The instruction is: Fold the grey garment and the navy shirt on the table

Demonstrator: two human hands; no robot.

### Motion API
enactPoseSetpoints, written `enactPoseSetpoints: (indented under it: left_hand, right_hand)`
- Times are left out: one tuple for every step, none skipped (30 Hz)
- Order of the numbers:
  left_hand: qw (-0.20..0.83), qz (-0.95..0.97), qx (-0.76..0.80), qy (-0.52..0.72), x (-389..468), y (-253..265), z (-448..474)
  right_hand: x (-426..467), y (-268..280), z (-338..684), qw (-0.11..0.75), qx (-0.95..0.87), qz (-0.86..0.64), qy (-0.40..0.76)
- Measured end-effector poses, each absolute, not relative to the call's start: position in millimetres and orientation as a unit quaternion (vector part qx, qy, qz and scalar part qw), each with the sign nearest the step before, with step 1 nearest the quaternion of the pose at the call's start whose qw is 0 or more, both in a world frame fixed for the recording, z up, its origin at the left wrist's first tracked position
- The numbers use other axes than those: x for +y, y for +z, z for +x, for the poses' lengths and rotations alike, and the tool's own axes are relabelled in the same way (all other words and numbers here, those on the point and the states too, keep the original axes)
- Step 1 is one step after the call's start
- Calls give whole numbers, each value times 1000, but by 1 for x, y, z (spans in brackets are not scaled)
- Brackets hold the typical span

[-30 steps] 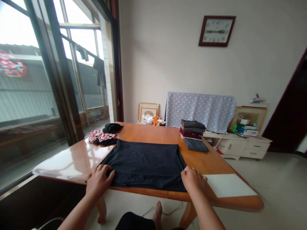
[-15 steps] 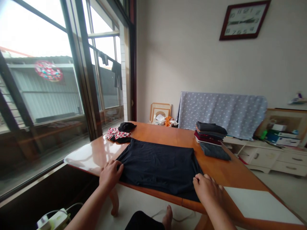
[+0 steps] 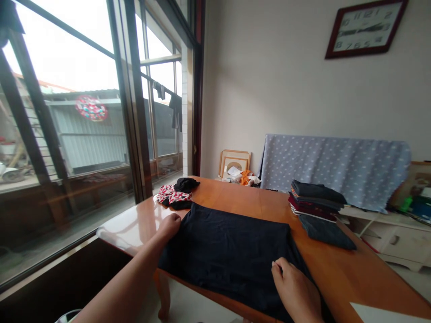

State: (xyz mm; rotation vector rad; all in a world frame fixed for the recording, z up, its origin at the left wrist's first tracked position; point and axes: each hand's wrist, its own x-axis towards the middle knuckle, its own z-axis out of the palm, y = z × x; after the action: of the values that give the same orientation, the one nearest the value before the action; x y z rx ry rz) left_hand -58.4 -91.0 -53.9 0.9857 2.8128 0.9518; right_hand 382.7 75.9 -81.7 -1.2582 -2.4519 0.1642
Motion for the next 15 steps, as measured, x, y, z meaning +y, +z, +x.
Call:
enactPoseSetpoints:
  left_hand:
    - [12,321,897,303,-84,-55,-65]
    - [17,325,896,301,-77,-57,-72]
    - [21,329,895,299,-70,-58,-78]
    - [25,333,895,296,-64,-59,-84]
    - [29,336,894,294,-58,-60,-90]
    - [33,341,893,290,-51,-61,-95]
    - [37,347,892,287,-45,-62,-100]
    - [39,356,890,283,-39,-62,-105]
    - [41,365,887,280,-33,-62,-110]
    - [42,375,884,276,-27,-62,-114]
    - [42,384,881,273,-21,-63,-119]
    - [40,393,878,271,-16,-62,-123]
    - [39,400,876,268,-11,-62,-128]
    - [38,406,874,265,-8,-62,-132]
    - [37,411,872,262,-5,-62,-136]
  right_hand:
    - [80,-79,379,193,-871,-449,61]
    - [84,-76,374,195,-869,-449,65]
    - [89,-74,370,193,-869,-450,71]
    - [95,-73,364,189,-870,-450,77]
    - [100,-73,359,182,-870,-450,84]
    - [104,-74,354,172,-871,-450,91]
    - [107,-77,350,161,-873,-449,99]
    - [110,-81,347,151,-876,-446,107]
    - [112,-86,344,143,-877,-444,115]
    - [114,-92,342,140,-877,-442,124]
    - [116,-98,341,142,-877,-440,134]
    - [117,-103,341,145,-874,-440,143]
    - [118,-107,341,149,-872,-441,153]
    - [119,-111,342,152,-869,-443,162]
    - [120,-113,342,152,-867,-443,170]
